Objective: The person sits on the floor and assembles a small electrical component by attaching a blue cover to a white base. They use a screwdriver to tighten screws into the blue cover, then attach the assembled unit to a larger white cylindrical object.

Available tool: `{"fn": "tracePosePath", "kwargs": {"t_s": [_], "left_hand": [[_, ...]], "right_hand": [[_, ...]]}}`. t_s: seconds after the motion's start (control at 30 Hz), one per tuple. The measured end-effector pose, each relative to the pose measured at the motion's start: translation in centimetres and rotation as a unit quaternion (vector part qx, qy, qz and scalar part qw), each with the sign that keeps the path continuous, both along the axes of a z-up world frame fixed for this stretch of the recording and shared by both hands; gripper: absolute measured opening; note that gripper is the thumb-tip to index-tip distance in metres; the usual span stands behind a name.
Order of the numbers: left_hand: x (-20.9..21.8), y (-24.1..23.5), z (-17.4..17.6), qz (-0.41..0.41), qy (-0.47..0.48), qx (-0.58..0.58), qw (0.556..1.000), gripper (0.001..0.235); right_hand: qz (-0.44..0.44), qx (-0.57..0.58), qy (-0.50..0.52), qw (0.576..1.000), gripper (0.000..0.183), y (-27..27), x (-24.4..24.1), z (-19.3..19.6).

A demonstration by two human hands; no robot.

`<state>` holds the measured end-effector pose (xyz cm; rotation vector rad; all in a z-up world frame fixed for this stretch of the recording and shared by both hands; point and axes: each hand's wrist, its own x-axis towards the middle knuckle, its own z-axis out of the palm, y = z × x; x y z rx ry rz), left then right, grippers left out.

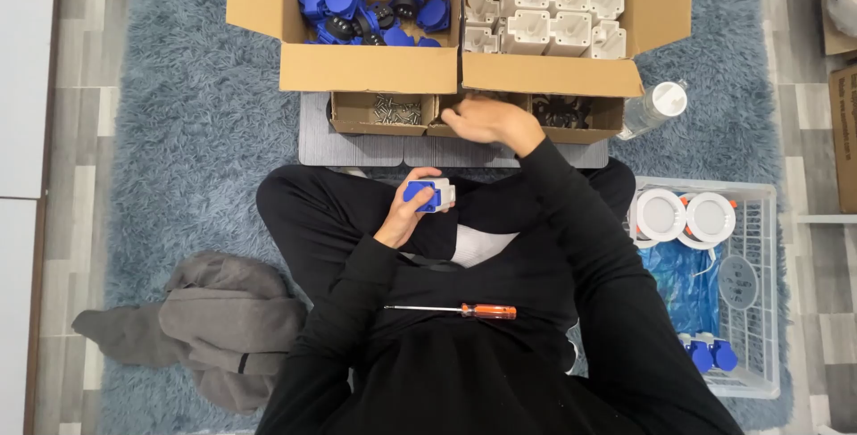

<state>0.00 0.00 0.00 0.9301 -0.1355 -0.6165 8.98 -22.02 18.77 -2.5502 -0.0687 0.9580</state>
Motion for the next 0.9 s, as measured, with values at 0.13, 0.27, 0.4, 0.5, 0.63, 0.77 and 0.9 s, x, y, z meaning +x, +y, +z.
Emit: {"fn": "tracePosePath", "kwargs": {"t_s": [0.13,0.27,0.4,0.5,0.63,0.77,0.9], "left_hand": [[-0.1,0.1,0.6,-0.003,-0.013,0.009,1.000,0.055],[0.1,0.4,-0.7,0.008,-0.004,-0.040,0.999,0.050],[0.1,0.5,-0.8,0.009,0.001,-0.058,0.998,0.050],[0.2,0.3,-1.3,0.013,0.000,-0.056,0.998,0.049],[0.3,0.4,-1.1,0.013,-0.001,-0.057,0.998,0.052],[0.6,0.6,-0.6,0.033,-0.004,-0.062,0.998,0.056],[0.5,0.7,-0.1,0.053,-0.013,-0.046,0.997,0.057]], "right_hand": [[-0.022,0.027,-0.025,0.999,0.083,-1.0,0.2,-0.5],[-0.025,0.118,-0.150,0.981,0.047,-2.5,-1.2,-0.9],[-0.049,0.221,-0.311,0.923,0.030,-3.7,-4.3,-0.9],[-0.072,0.325,-0.352,0.875,0.030,-3.0,-7.2,-0.3],[-0.085,0.404,-0.344,0.844,0.024,-1.0,-10.8,-2.3],[-0.063,0.426,-0.328,0.841,0.021,0.8,-13.5,-6.0],[-0.084,0.398,-0.376,0.832,0.021,1.6,-15.0,-9.5]]}}
